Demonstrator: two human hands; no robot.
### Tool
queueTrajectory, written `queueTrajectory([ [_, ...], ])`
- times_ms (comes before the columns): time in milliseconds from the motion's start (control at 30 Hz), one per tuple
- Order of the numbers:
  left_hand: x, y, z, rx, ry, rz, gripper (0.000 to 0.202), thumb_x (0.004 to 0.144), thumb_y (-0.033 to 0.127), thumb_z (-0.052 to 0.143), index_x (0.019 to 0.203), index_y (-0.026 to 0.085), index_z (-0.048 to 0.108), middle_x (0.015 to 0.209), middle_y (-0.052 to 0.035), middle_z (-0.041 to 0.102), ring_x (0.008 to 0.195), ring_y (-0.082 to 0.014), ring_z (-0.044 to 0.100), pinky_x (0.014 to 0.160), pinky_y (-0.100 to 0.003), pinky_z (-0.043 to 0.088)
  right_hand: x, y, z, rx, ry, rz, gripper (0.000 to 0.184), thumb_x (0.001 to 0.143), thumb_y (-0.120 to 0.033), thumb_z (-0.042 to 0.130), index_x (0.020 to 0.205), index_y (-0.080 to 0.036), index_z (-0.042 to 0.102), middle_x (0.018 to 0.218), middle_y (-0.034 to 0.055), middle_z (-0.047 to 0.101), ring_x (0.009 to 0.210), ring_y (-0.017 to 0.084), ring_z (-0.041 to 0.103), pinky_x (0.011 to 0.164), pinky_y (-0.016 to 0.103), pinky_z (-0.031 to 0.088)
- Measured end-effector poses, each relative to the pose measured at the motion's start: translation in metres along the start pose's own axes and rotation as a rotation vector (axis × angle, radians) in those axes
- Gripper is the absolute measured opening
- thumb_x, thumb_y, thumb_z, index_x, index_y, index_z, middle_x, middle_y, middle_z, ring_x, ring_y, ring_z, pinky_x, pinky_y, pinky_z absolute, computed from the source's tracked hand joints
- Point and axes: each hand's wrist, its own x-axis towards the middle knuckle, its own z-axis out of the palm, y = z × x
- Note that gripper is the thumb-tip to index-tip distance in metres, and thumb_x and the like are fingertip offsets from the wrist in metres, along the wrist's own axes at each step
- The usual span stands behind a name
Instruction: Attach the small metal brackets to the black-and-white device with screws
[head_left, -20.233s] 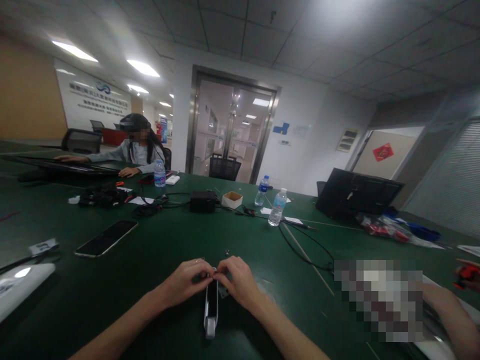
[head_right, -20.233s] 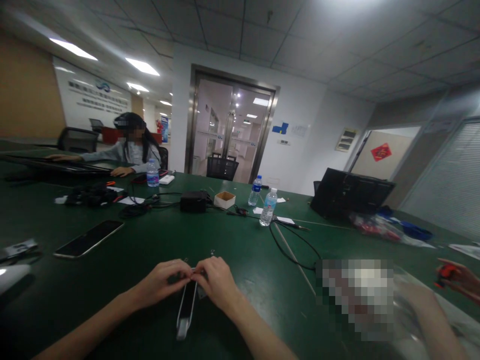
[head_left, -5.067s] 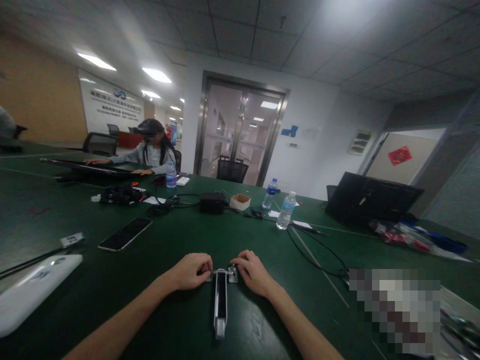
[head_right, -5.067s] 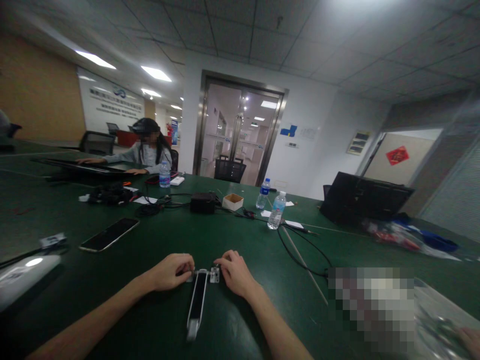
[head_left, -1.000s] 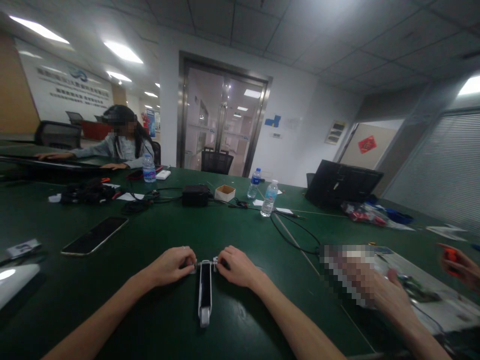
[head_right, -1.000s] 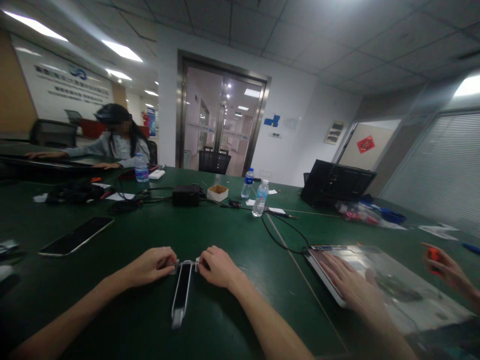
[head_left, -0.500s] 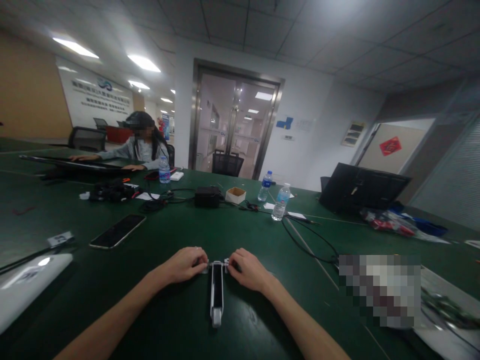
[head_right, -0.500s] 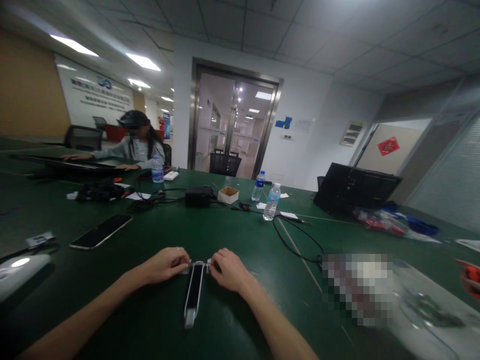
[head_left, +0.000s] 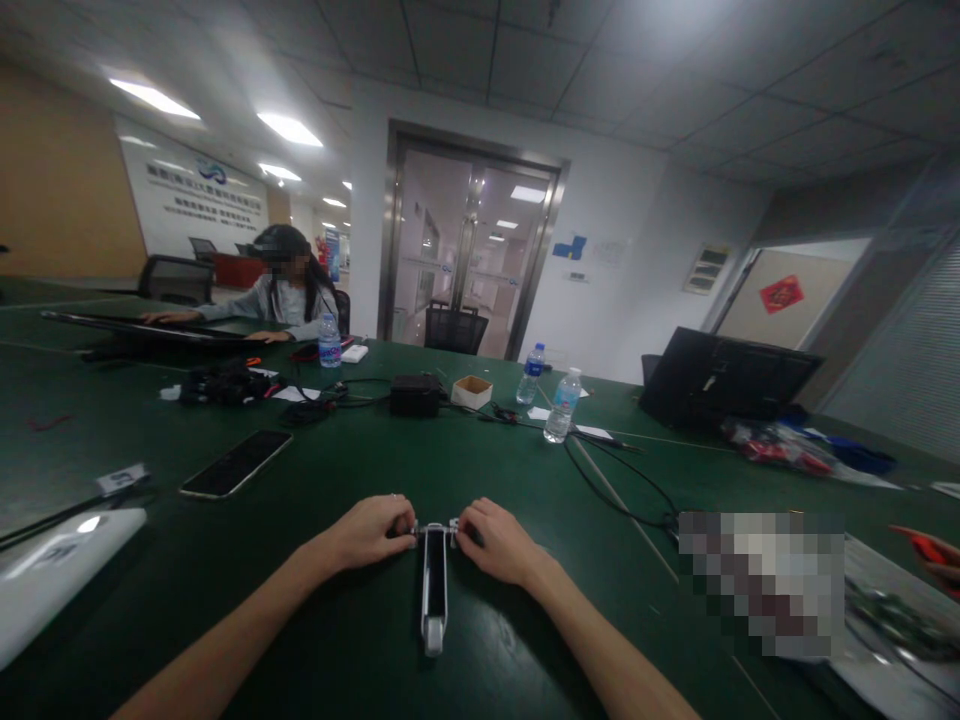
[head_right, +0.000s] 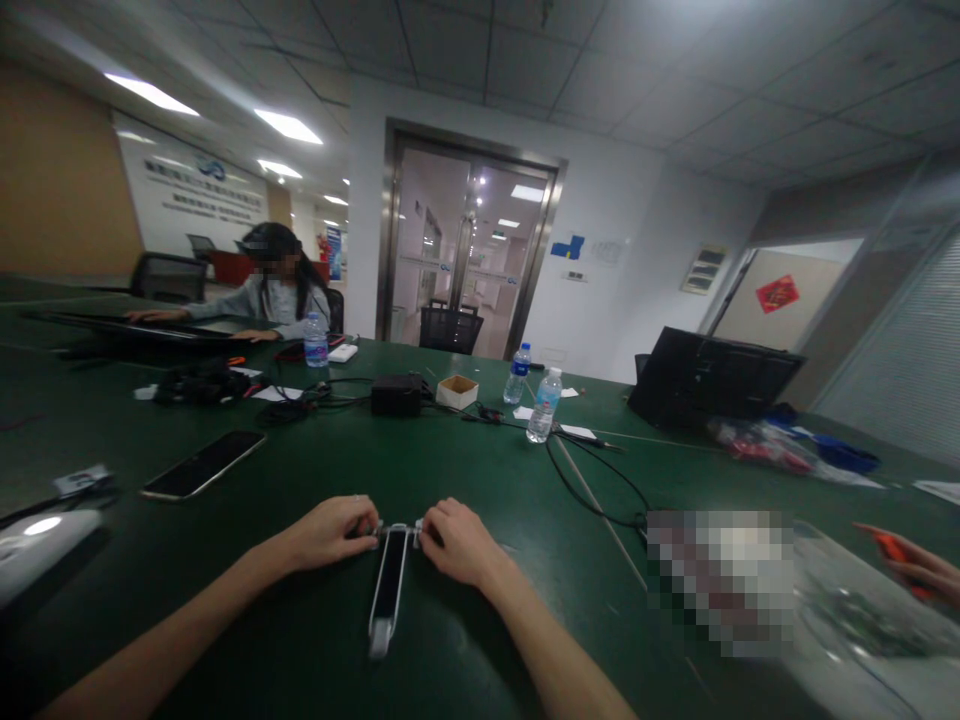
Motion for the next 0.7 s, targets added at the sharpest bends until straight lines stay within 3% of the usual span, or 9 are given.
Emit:
queueTrajectory([
  [200, -0.0009, 0.0011, -0.0005, -0.050, 0.023, 0.026, 0.021, 0.090, 0.033, 0.050, 0.095, 0.017, 0.062, 0.091, -0.0038, 0.060, 0.079, -0.0175, 0.056, 0.068, -0.027, 0.043, 0.0002, -0.0007, -0.0010, 0.005, -0.001, 0.001, 0.009, 0.090, -0.023, 0.052, 0.085, -0.018, 0.058, 0.089, 0.0043, 0.062, 0.086, 0.016, 0.055, 0.076, 0.027, 0.043],
  [433, 0.0002, 0.0002, 0.0003, 0.012, 0.012, 0.015, 0.017, 0.085, 0.032, 0.057, 0.094, 0.017, 0.063, 0.088, -0.0028, 0.060, 0.078, -0.0178, 0.056, 0.067, -0.027, 0.043, 0.0005, -0.0030, -0.0022, 0.000, 0.002, 0.005, 0.009, 0.090, -0.023, 0.053, 0.086, -0.018, 0.059, 0.090, 0.0046, 0.062, 0.085, 0.016, 0.055, 0.075, 0.027, 0.043],
  [700, -0.0007, 0.0000, 0.0004, -0.048, 0.035, 0.032, 0.018, 0.089, 0.030, 0.052, 0.096, 0.018, 0.063, 0.092, -0.0032, 0.061, 0.079, -0.0171, 0.056, 0.069, -0.027, 0.044, -0.0002, -0.0041, -0.0027, 0.001, -0.003, 0.018, 0.009, 0.090, -0.023, 0.053, 0.085, -0.018, 0.059, 0.090, 0.0043, 0.062, 0.085, 0.016, 0.055, 0.074, 0.027, 0.043],
])
